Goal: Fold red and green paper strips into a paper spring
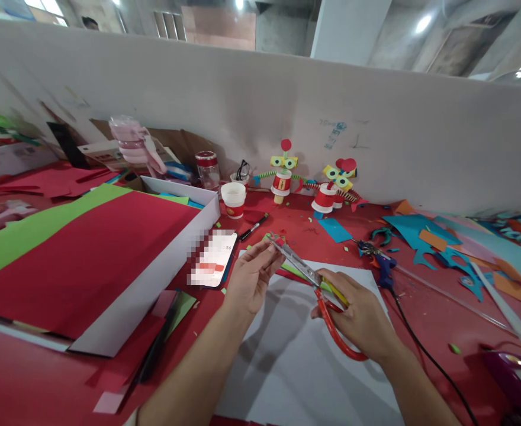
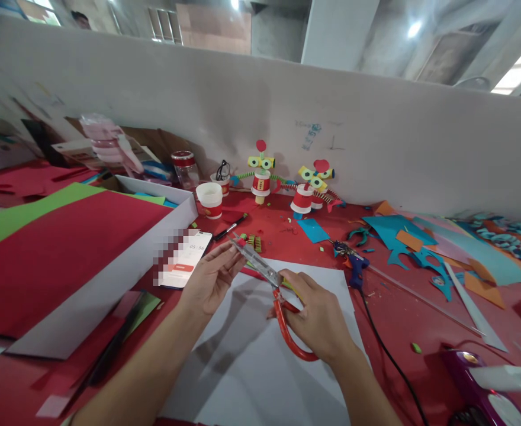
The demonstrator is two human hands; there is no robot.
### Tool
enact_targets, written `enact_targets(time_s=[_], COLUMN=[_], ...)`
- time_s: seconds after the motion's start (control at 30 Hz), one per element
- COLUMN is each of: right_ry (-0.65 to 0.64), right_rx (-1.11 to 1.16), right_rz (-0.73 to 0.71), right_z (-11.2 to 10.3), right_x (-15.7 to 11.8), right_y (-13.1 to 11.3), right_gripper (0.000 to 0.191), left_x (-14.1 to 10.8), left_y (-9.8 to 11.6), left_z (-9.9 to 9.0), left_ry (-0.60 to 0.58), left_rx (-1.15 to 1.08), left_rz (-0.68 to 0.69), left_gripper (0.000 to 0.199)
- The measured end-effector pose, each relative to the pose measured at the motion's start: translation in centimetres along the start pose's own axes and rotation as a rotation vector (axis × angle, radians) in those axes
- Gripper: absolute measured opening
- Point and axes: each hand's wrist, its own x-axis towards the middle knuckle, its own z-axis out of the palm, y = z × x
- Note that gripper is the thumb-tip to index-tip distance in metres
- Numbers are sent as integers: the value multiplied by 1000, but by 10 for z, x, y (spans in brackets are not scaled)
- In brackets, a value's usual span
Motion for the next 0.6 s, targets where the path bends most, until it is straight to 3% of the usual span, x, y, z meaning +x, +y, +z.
enact_targets(time_s=[0.2, 0.33, 0.43, 0.6], right_ry=[0, 112, 137, -64], right_rx=[91, 81, -87, -474], right_rz=[49, 172, 311, 279], right_z=[4, 3, -3, -10], right_x=[-3, 5, 28, 83], right_y=[-3, 4, 16, 50], right_gripper=[34, 32, 35, 33], left_x=[-1, -1, -1, -1], left_y=[0, 0, -1, -3], left_z=[0, -3, -4, -5], left_ry=[-25, -49, -86, -157], left_rx=[19, 47, 68, 103], left_rz=[-6, -6, 23, 27], left_gripper=[14, 22, 30, 34])
